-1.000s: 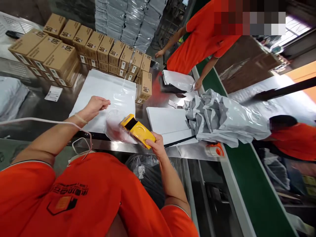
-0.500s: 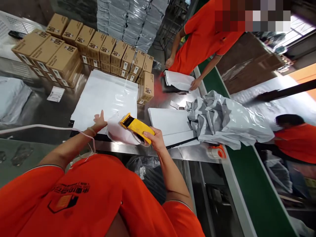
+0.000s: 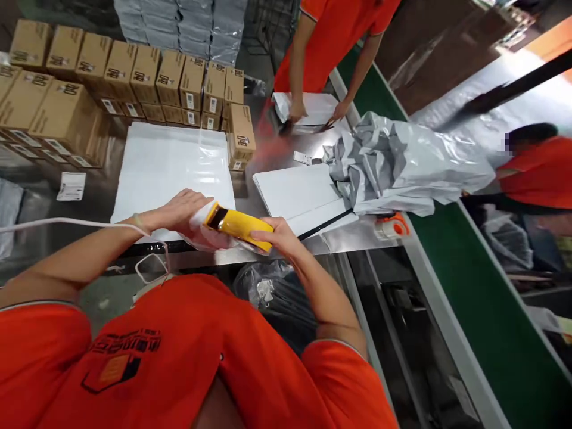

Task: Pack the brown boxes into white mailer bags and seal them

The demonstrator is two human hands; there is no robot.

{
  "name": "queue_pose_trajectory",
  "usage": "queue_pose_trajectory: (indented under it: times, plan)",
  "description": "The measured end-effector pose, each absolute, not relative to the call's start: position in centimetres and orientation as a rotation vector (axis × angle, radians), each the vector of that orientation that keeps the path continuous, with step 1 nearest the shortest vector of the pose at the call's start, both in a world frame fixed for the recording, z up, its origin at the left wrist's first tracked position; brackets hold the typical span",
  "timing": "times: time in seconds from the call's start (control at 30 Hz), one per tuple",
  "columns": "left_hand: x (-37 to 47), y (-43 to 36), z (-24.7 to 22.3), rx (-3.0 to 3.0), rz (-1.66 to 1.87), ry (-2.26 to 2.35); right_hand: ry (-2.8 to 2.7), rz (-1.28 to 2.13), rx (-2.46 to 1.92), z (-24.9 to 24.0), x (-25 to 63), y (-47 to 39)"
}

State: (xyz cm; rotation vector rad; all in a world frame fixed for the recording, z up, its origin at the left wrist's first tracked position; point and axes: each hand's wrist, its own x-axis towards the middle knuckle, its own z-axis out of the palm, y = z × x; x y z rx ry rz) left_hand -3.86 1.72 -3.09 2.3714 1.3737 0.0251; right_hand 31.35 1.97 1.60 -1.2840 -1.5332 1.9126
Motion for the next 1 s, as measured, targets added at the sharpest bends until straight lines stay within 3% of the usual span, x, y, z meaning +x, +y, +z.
queue_pose_trajectory:
  times: [0.17, 0.37, 0.47, 0.6, 0.73, 0.87, 1.0]
  plan:
    - [-4.4, 2.1, -3.1, 2.268, 0.103, 1.378, -1.352, 1.824, -1.473, -4.6, 41.5, 0.7]
    - [-7.4, 3.0, -4.1, 2.096, 0.291, 1.459, -1.181, 1.907, -1.381, -12.5, 34.2, 1.4]
    - [-9.8, 1.5, -3.9, 2.010, 0.387, 1.595, -1.188, 1.869, -1.317, -11.3, 31.4, 2.2]
    - [-11.5, 0.1, -4.2, 1.910, 0.595, 1.555, -1.304, 1.825, -1.335, -5.3, 33.3, 3.4]
    - [-11.7, 0.1, -7.5, 1.605, 0.755, 1.447, -1.428, 1.859, -1.378, -0.3, 31.4, 2.6]
    - [-12.4, 0.0, -10.9, 1.466, 0.700, 1.502, -1.417, 1.954, -1.447, -1.4, 23.7, 1.1]
    - [-13.7, 0.6, -10.1, 1.643, 0.667, 1.509, -1.387, 1.938, -1.482, -4.4, 18.9, 1.6]
